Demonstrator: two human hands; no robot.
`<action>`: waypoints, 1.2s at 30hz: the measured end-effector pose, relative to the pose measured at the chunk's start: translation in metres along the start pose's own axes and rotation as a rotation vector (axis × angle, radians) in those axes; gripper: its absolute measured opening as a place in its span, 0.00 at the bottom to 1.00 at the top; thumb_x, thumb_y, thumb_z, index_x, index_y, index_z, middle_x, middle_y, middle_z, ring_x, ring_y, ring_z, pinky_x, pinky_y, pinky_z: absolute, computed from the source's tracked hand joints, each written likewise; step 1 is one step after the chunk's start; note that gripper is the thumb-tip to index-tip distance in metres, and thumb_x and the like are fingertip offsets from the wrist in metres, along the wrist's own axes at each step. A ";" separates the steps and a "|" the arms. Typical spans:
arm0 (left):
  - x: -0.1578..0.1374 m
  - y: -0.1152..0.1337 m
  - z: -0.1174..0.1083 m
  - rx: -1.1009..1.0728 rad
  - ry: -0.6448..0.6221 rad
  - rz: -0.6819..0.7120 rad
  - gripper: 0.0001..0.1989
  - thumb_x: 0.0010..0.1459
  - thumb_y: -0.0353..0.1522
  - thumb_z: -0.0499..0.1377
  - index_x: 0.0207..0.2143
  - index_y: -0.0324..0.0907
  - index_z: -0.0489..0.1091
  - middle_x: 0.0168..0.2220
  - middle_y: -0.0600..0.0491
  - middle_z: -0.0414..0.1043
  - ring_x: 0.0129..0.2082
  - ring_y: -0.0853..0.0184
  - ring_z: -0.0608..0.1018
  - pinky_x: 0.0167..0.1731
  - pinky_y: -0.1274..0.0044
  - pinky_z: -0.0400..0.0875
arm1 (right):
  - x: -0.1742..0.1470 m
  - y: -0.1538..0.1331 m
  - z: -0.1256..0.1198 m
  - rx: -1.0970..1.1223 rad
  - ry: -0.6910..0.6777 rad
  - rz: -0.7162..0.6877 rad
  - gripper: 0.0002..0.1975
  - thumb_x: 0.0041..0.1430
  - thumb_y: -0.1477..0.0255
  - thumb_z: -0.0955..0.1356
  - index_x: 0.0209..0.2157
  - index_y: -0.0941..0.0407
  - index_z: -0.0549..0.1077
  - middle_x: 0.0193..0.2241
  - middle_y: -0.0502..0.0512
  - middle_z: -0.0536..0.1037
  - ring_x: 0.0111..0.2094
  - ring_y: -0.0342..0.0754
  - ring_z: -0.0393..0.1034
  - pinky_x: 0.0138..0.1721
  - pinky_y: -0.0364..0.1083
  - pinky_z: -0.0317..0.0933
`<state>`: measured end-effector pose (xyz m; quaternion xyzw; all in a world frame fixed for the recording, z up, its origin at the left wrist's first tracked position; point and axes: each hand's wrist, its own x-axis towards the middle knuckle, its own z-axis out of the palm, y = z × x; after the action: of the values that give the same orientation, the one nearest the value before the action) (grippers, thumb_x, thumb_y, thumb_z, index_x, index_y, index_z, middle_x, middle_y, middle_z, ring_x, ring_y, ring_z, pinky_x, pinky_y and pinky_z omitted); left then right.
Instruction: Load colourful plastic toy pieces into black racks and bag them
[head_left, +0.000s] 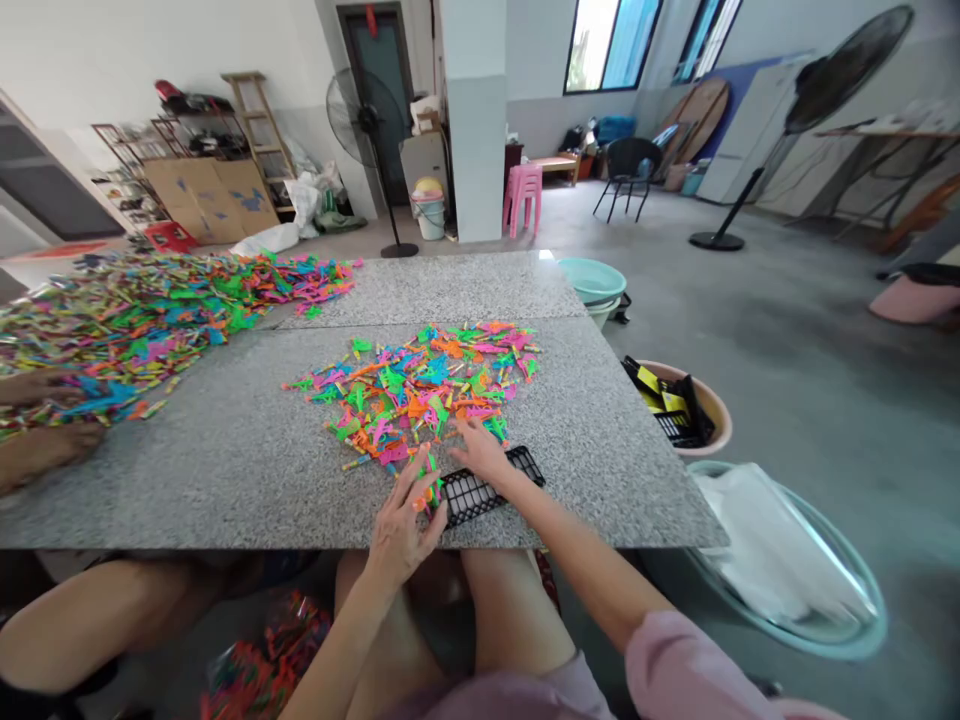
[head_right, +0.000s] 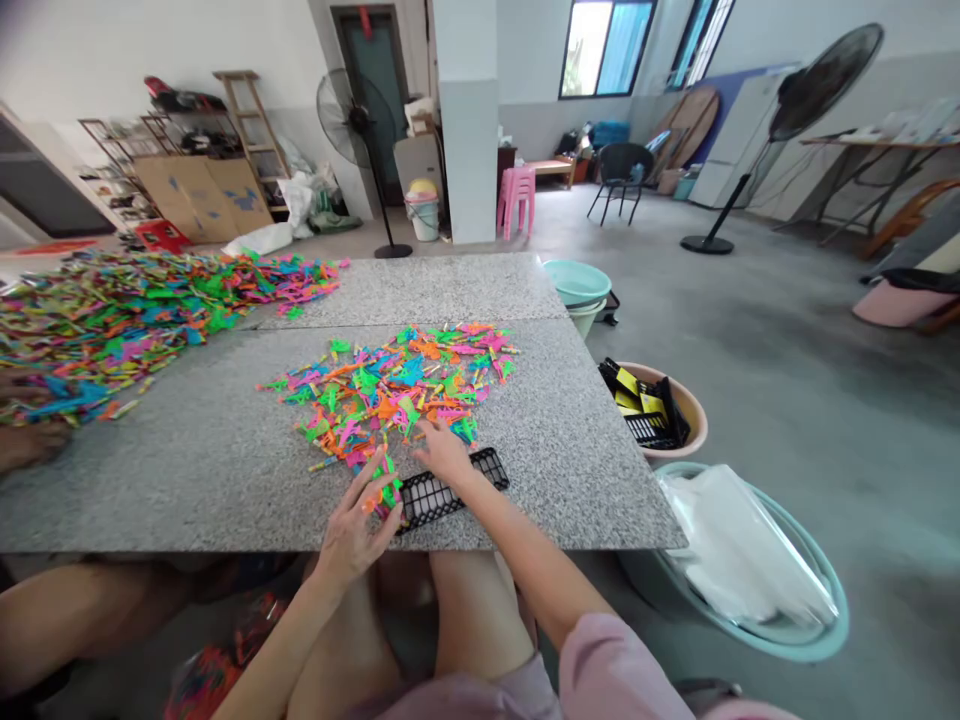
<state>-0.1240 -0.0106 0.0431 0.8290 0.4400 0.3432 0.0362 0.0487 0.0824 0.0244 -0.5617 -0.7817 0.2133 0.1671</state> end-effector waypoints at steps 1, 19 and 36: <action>0.000 0.001 0.000 0.007 0.009 0.000 0.19 0.63 0.29 0.56 0.56 0.43 0.64 0.67 0.43 0.56 0.63 0.56 0.66 0.57 0.65 0.70 | 0.001 0.003 -0.002 -0.052 0.049 0.059 0.22 0.63 0.66 0.67 0.58 0.53 0.68 0.55 0.62 0.70 0.51 0.52 0.69 0.48 0.48 0.64; 0.007 -0.003 -0.004 -0.010 0.028 0.150 0.15 0.61 0.31 0.60 0.51 0.43 0.67 0.59 0.44 0.67 0.63 0.53 0.65 0.60 0.56 0.63 | -0.048 0.035 -0.024 0.436 0.107 0.361 0.06 0.56 0.70 0.69 0.35 0.57 0.73 0.26 0.50 0.78 0.28 0.44 0.73 0.31 0.41 0.63; 0.021 -0.001 -0.020 -0.011 -0.051 0.138 0.15 0.58 0.31 0.60 0.49 0.44 0.70 0.59 0.46 0.68 0.60 0.54 0.68 0.57 0.60 0.66 | -0.086 -0.019 0.014 0.261 0.017 0.126 0.07 0.53 0.70 0.70 0.36 0.56 0.75 0.26 0.50 0.78 0.26 0.44 0.69 0.29 0.40 0.55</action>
<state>-0.1287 0.0008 0.0692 0.8657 0.3788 0.3261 0.0283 0.0535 -0.0066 0.0200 -0.5849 -0.7090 0.3185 0.2317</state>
